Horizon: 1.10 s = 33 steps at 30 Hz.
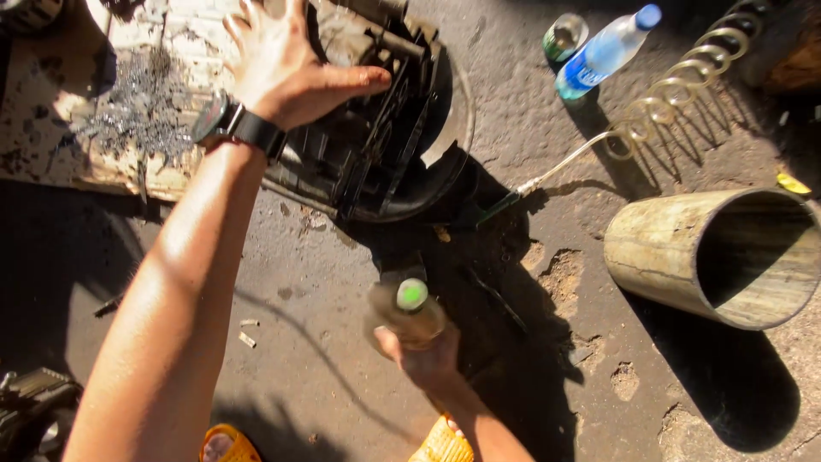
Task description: Cleaning a motorcycle engine casing using a brush and solvent.
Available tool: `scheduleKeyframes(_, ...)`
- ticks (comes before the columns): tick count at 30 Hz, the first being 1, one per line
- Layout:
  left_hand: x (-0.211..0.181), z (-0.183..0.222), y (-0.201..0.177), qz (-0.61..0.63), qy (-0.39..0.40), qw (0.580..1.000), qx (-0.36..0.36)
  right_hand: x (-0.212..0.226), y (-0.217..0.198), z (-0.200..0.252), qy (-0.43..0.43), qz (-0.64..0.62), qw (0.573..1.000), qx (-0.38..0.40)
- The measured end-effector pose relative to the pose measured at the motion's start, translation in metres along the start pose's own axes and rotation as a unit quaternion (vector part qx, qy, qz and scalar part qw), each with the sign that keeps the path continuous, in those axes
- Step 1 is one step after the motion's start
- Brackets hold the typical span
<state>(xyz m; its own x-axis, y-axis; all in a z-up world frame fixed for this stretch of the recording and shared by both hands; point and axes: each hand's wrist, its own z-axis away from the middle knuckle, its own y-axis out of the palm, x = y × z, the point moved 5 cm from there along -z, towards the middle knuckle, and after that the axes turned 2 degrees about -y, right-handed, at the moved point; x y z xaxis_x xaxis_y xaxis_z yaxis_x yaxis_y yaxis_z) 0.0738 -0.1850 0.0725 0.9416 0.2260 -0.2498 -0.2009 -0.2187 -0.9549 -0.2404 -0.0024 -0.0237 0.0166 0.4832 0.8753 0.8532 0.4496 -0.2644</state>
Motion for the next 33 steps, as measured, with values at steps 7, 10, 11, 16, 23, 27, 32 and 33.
scheduleKeyframes(7,0.015,0.013,0.010,0.011,-0.123,0.988,0.092,0.018,-0.114,-0.155,0.017,0.328,0.933,0.145)
scheduleKeyframes(10,0.021,0.014,0.016,0.004,-0.129,0.985,0.111,0.036,-0.127,-0.212,0.020,0.519,0.819,0.243)
scheduleKeyframes(11,0.024,0.013,0.021,-0.006,-0.122,0.987,0.105,0.042,-0.130,-0.230,0.024,0.580,0.766,0.275)
scheduleKeyframes(16,0.004,0.015,0.004,0.028,-0.174,0.977,0.117,0.077,-0.134,-0.263,-0.025,0.689,0.665,0.288)
scheduleKeyframes(23,0.003,0.010,0.009,0.020,-0.181,0.975,0.126,0.089,-0.139,-0.264,-0.042,0.739,0.590,0.324)
scheduleKeyframes(27,0.006,0.009,0.014,0.008,-0.171,0.979,0.113,0.091,-0.144,-0.261,-0.017,0.721,0.604,0.340)
scheduleKeyframes(32,0.001,0.010,0.010,0.015,-0.180,0.975,0.127,0.095,-0.155,-0.261,-0.042,0.718,0.621,0.313)
scheduleKeyframes(33,0.001,0.010,0.008,0.014,-0.180,0.975,0.129,0.094,-0.157,-0.261,-0.042,0.717,0.621,0.313)
